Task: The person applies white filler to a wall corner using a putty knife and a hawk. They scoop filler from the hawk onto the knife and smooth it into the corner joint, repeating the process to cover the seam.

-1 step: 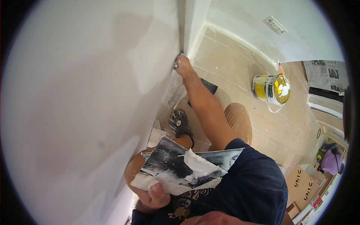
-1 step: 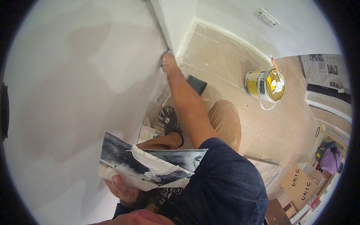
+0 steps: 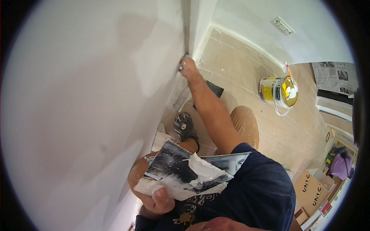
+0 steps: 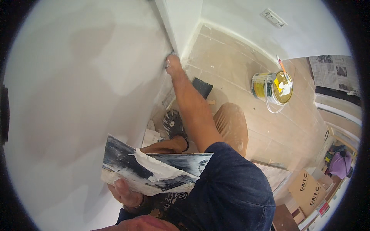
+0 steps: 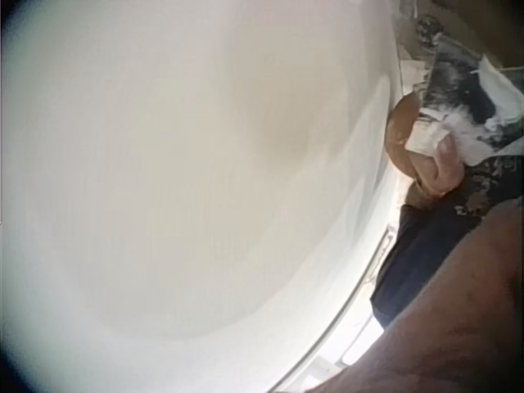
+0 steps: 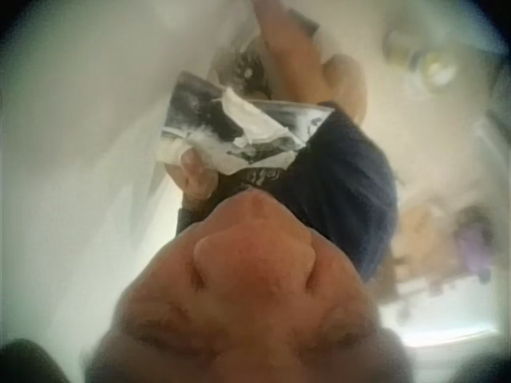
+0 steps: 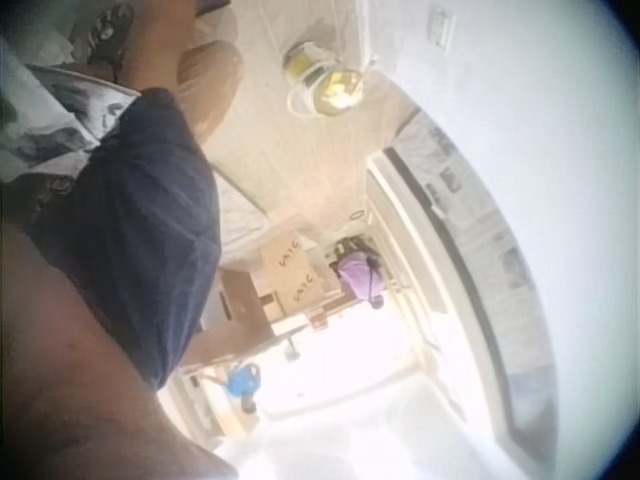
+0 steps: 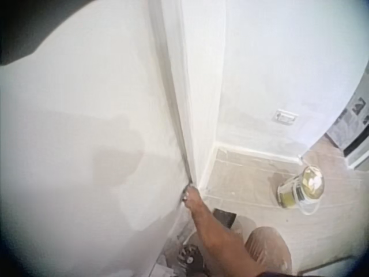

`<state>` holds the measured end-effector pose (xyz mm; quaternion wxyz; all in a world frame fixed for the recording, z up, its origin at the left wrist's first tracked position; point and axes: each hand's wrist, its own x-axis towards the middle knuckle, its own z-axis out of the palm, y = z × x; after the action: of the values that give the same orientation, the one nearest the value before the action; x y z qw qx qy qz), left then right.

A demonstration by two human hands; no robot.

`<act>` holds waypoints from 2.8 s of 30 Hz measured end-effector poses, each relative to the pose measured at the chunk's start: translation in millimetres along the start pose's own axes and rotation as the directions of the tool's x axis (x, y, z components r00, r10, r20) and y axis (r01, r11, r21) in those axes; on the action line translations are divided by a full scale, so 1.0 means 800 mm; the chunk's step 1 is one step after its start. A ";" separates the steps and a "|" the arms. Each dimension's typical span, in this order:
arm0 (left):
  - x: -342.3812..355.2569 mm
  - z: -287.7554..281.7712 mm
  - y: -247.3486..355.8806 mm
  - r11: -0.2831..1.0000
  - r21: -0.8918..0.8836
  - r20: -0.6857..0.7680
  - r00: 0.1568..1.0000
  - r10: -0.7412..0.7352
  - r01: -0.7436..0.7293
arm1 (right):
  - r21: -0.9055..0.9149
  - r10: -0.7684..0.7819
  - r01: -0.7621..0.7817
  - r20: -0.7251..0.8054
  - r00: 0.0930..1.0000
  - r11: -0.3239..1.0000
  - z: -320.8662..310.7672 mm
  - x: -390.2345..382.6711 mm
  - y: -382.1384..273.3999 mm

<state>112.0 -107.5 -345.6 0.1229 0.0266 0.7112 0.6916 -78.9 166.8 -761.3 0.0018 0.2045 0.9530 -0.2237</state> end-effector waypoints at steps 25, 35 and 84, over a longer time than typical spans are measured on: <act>-0.002 0.008 0.012 0.999 0.032 0.064 0.997 0.030 -0.033 | 0.145 0.088 -0.064 -0.161 0.983 0.987 -0.186 -0.036 -0.110; 0.026 0.020 0.051 0.949 0.178 0.252 0.945 0.210 -0.259 | 0.190 -0.141 0.247 -0.444 0.885 0.950 -0.258 -0.145 -0.125; 0.017 0.001 0.030 0.999 0.038 0.469 0.883 -0.028 0.011 | 0.542 0.353 -0.455 0.287 0.891 0.707 -0.117 -0.060 -0.073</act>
<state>96.0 -102.8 -324.0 0.2978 0.1881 0.6722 0.6512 -49.3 140.1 -647.8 0.0640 0.3796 0.7617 -0.5211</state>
